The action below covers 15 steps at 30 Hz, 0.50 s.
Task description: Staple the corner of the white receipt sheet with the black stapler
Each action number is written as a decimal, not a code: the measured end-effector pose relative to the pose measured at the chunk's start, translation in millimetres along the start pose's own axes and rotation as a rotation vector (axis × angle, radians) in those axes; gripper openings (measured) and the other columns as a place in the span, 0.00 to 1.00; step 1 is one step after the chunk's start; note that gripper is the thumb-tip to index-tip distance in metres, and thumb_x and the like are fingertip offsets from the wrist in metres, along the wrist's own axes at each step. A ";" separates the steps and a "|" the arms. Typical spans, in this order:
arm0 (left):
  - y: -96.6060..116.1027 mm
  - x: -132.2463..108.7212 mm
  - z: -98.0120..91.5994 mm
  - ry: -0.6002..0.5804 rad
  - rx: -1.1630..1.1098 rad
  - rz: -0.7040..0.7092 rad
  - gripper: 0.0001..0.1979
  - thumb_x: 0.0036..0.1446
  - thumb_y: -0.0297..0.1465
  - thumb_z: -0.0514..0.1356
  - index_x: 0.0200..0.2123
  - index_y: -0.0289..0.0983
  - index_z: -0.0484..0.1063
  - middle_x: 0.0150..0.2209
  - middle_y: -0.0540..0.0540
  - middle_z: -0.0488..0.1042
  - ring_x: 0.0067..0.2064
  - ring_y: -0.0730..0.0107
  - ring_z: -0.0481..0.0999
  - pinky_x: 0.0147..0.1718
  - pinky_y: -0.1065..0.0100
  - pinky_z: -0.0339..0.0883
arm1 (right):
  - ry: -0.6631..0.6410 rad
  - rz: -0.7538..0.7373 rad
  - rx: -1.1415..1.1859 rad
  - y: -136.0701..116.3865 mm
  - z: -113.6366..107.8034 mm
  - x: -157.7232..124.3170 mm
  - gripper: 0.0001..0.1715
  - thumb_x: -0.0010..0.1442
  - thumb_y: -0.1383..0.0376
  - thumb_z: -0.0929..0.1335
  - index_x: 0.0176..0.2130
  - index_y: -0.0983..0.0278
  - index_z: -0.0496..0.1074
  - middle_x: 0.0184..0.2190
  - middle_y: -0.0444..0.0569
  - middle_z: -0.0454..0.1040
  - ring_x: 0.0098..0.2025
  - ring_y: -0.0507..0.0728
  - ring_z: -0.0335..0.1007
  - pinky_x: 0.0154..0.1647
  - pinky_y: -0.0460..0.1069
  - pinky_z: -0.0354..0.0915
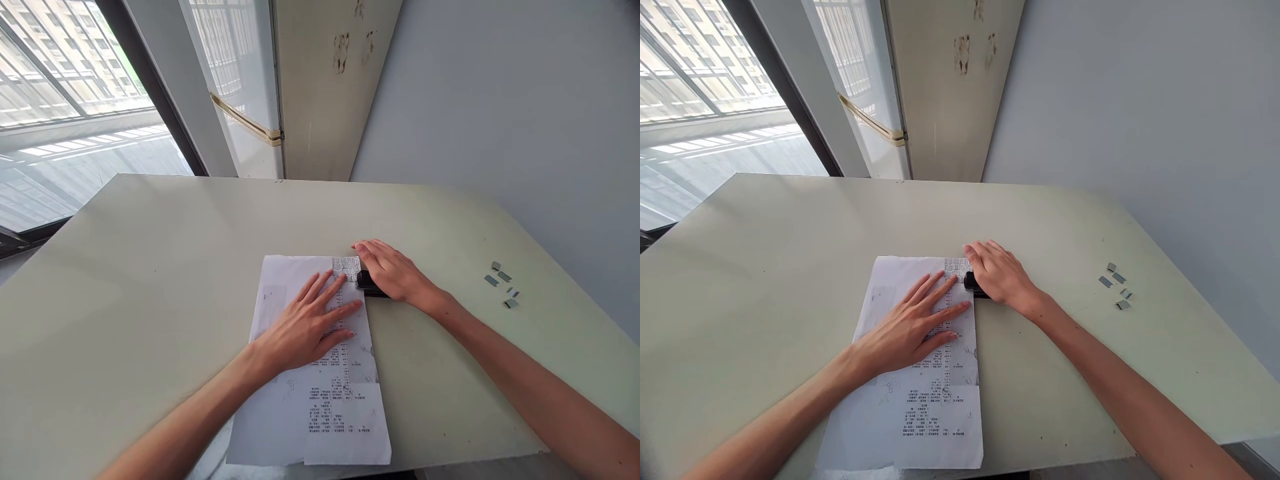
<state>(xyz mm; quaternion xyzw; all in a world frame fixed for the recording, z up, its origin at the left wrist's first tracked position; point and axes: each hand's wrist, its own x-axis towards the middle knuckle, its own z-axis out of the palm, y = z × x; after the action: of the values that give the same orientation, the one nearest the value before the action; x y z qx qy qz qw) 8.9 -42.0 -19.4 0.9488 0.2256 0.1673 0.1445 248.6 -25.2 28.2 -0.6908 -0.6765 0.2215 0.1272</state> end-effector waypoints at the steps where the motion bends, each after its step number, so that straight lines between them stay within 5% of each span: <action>1: 0.2 0.2 -0.1 -0.006 0.003 -0.003 0.26 0.75 0.45 0.55 0.71 0.48 0.65 0.79 0.47 0.44 0.78 0.44 0.42 0.74 0.40 0.49 | -0.001 0.002 0.002 -0.7 0.0 0.0 0.28 0.78 0.51 0.50 0.50 0.54 0.73 0.57 0.48 0.78 0.64 0.63 0.68 0.63 0.60 0.64; 15: -1.2 1.8 -1.3 -0.042 -0.009 0.006 0.25 0.75 0.45 0.54 0.71 0.48 0.65 0.78 0.46 0.46 0.78 0.44 0.42 0.74 0.39 0.49 | -0.023 0.020 0.184 8.6 -3.3 -2.2 0.29 0.77 0.50 0.52 0.55 0.56 0.74 0.65 0.48 0.73 0.71 0.63 0.61 0.72 0.61 0.56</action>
<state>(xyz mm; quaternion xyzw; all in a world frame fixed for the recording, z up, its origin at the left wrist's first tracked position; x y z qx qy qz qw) 9.5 -39.9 -18.2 0.9521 0.2189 0.1489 0.1528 257.8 -27.4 27.2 -0.6803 -0.6477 0.2920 0.1801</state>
